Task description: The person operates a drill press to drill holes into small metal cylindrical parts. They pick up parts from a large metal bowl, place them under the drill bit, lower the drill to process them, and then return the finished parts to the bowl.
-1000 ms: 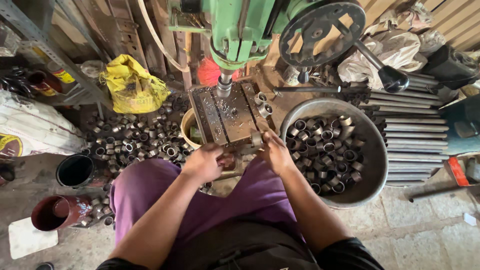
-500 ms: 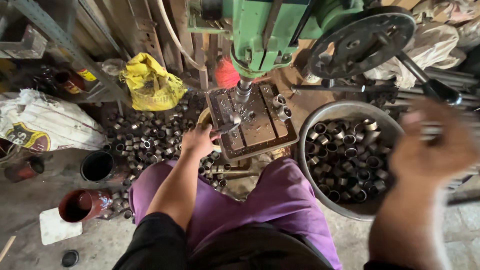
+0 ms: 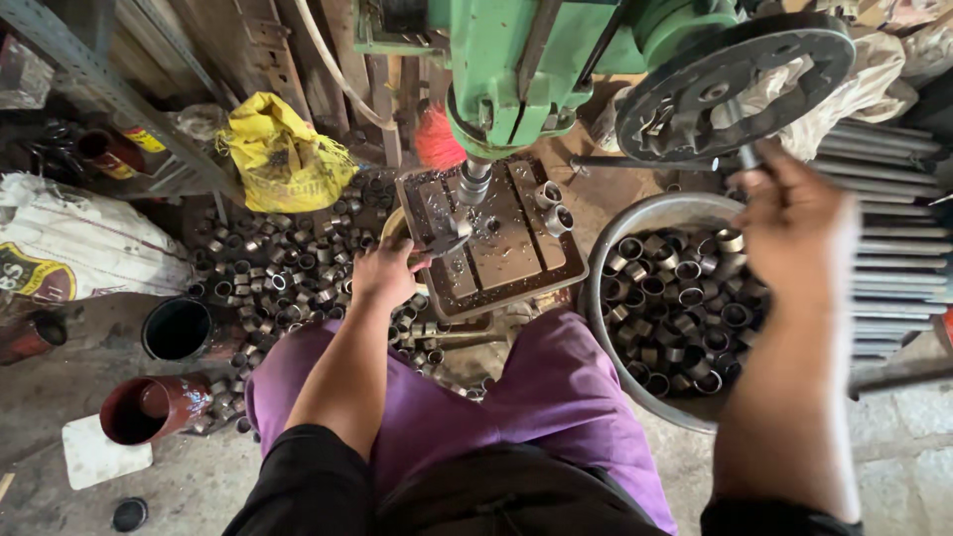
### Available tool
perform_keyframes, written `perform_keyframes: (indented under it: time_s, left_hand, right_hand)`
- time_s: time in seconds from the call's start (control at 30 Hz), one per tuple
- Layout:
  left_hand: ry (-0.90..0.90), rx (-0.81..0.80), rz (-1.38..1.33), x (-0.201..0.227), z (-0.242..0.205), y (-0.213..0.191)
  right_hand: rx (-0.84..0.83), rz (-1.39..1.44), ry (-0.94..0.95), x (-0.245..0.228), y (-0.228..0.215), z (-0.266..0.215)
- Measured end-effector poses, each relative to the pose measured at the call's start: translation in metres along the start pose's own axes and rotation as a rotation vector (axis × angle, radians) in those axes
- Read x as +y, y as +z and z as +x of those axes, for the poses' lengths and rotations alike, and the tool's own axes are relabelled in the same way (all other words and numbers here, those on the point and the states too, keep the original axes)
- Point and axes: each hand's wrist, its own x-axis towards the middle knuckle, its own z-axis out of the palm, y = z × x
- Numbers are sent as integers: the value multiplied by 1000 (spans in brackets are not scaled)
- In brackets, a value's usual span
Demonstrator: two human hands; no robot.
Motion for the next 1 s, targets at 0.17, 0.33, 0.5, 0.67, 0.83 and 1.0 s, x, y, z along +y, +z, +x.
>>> perform_keyframes:
  time_s: [0.17, 0.33, 0.5, 0.67, 0.83, 1.0]
  left_hand:
    - [-39, -44, -6, 1, 0, -1]
    - [-29, -26, 13, 2, 0, 2]
    - [-51, -57, -12, 5, -2, -3]
    - [-42, -35, -53, 6, 0, -5]
    - [-28, 16, -80, 2, -2, 0]
    - [-11, 30, -33, 0, 0, 4]
  right_hand:
    - [34, 221, -79, 21, 32, -6]
    - [-47, -143, -237, -12, -13, 3]
    - [-159, -129, 145, -34, -31, 5]
    - [77, 8, -118, 8, 30, -1]
    - [120, 158, -169, 19, 47, -6]
    - [180, 123, -149, 15, 51, -6]
